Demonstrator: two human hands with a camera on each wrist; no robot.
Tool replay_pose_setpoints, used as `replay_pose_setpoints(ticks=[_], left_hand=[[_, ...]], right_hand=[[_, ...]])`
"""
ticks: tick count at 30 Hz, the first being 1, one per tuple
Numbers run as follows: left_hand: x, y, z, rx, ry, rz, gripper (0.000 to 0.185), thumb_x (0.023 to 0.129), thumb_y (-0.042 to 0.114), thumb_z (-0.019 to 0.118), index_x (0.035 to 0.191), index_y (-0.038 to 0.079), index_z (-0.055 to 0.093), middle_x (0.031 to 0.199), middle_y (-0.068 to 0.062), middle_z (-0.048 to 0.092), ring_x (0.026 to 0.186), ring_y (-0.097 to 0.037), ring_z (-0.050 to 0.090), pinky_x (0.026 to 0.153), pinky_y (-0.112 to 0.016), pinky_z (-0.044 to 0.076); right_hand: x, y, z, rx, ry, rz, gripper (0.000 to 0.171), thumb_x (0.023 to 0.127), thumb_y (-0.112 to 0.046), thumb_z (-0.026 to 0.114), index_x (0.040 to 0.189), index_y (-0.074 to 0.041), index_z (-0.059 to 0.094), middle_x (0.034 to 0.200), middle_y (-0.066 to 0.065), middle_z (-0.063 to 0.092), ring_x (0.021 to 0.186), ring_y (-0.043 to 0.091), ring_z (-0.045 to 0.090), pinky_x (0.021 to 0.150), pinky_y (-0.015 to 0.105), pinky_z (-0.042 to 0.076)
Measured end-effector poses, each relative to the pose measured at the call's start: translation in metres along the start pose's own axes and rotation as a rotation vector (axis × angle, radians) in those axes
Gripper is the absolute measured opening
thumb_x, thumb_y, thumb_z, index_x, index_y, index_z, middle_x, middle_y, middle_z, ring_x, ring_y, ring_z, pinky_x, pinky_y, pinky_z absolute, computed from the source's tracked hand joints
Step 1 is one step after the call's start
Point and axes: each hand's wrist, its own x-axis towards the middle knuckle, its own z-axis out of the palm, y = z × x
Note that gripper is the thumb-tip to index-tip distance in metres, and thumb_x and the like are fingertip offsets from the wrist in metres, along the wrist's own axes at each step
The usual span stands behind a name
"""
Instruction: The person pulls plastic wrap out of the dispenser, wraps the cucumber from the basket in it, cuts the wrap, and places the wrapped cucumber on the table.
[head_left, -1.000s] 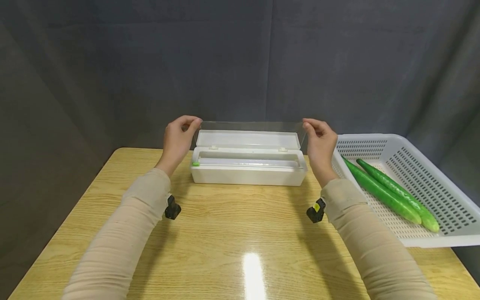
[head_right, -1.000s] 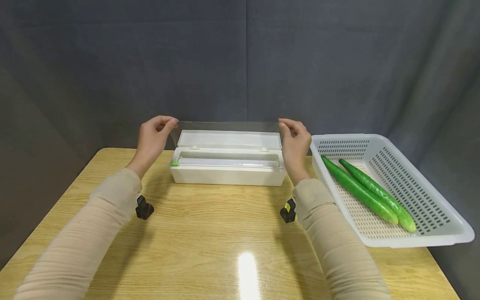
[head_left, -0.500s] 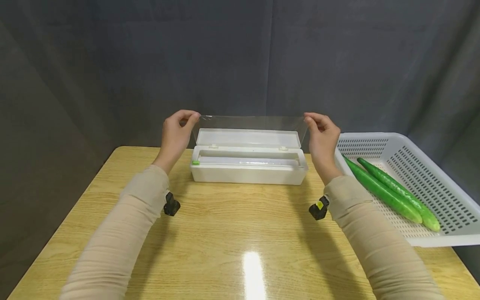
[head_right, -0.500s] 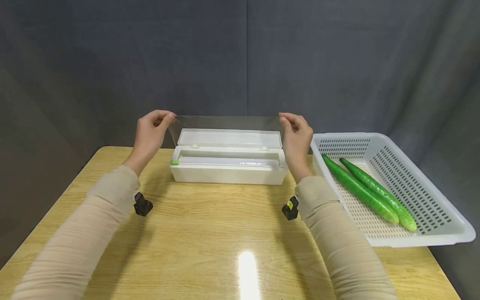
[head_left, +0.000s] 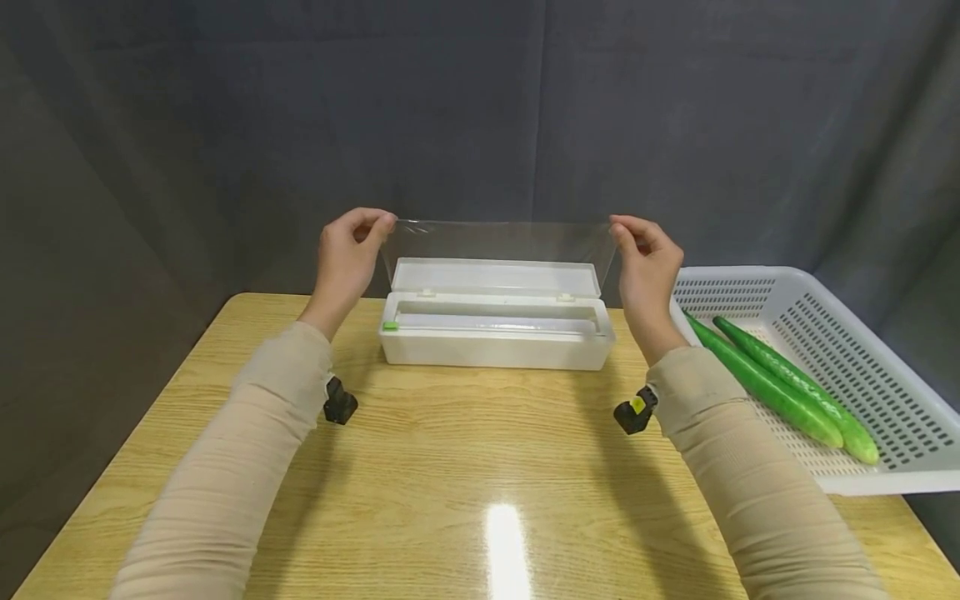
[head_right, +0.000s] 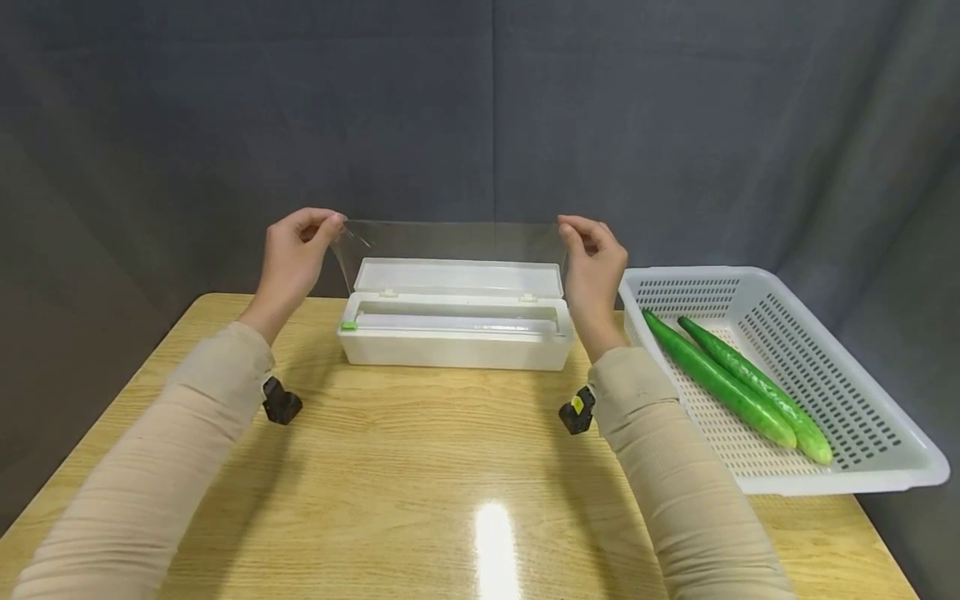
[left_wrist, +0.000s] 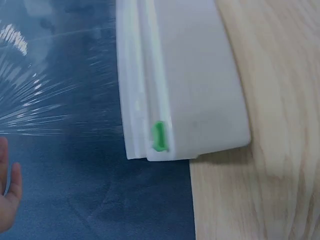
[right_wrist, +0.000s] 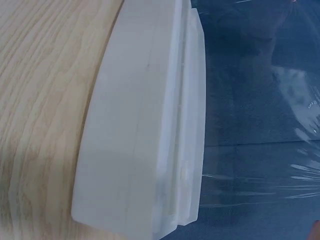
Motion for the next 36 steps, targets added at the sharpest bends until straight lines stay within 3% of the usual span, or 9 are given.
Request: replay_pose_setpoints(ticks=[5, 13, 25, 36], left_hand=[[0.004, 0.002, -0.002, -0.047, 0.018, 0.016, 0.031, 0.098, 0.029, 0.063, 0.111, 0.002, 0.071, 0.101, -0.01, 0.069, 0.091, -0.024, 0.063, 0.078, -0.025, 0.047], [0.011, 0.008, -0.006, -0.031, 0.032, 0.021, 0.032, 0.098, 0.031, 0.063, 0.111, 0.004, 0.072, 0.102, -0.009, 0.07, 0.089, -0.014, 0.063, 0.081, -0.025, 0.048], [0.02, 0.018, -0.009, -0.026, 0.053, 0.053, 0.032, 0.098, 0.03, 0.063, 0.111, 0.003, 0.072, 0.101, -0.009, 0.071, 0.091, -0.019, 0.064, 0.081, -0.024, 0.048], [0.025, 0.026, -0.009, -0.056, 0.083, 0.046, 0.029, 0.098, 0.029, 0.065, 0.11, 0.003, 0.073, 0.098, -0.005, 0.071, 0.085, -0.013, 0.062, 0.079, -0.022, 0.047]], right_hand=[[0.003, -0.004, 0.003, 0.028, -0.005, 0.005, 0.011, 0.09, -0.014, 0.074, 0.098, -0.01, 0.079, 0.088, -0.007, 0.07, 0.075, 0.007, 0.052, 0.07, 0.021, 0.04], [0.013, -0.012, 0.006, 0.078, 0.018, 0.013, 0.008, 0.088, -0.007, 0.074, 0.093, -0.011, 0.08, 0.085, -0.009, 0.069, 0.075, 0.007, 0.055, 0.073, 0.02, 0.043], [0.023, -0.025, 0.007, 0.043, 0.0, -0.008, 0.009, 0.089, -0.011, 0.074, 0.096, -0.01, 0.079, 0.085, -0.009, 0.069, 0.076, 0.007, 0.055, 0.072, 0.02, 0.043], [0.032, -0.029, 0.007, 0.048, -0.003, -0.019, 0.008, 0.088, -0.012, 0.075, 0.095, -0.011, 0.079, 0.084, -0.01, 0.07, 0.075, 0.006, 0.057, 0.071, 0.02, 0.043]])
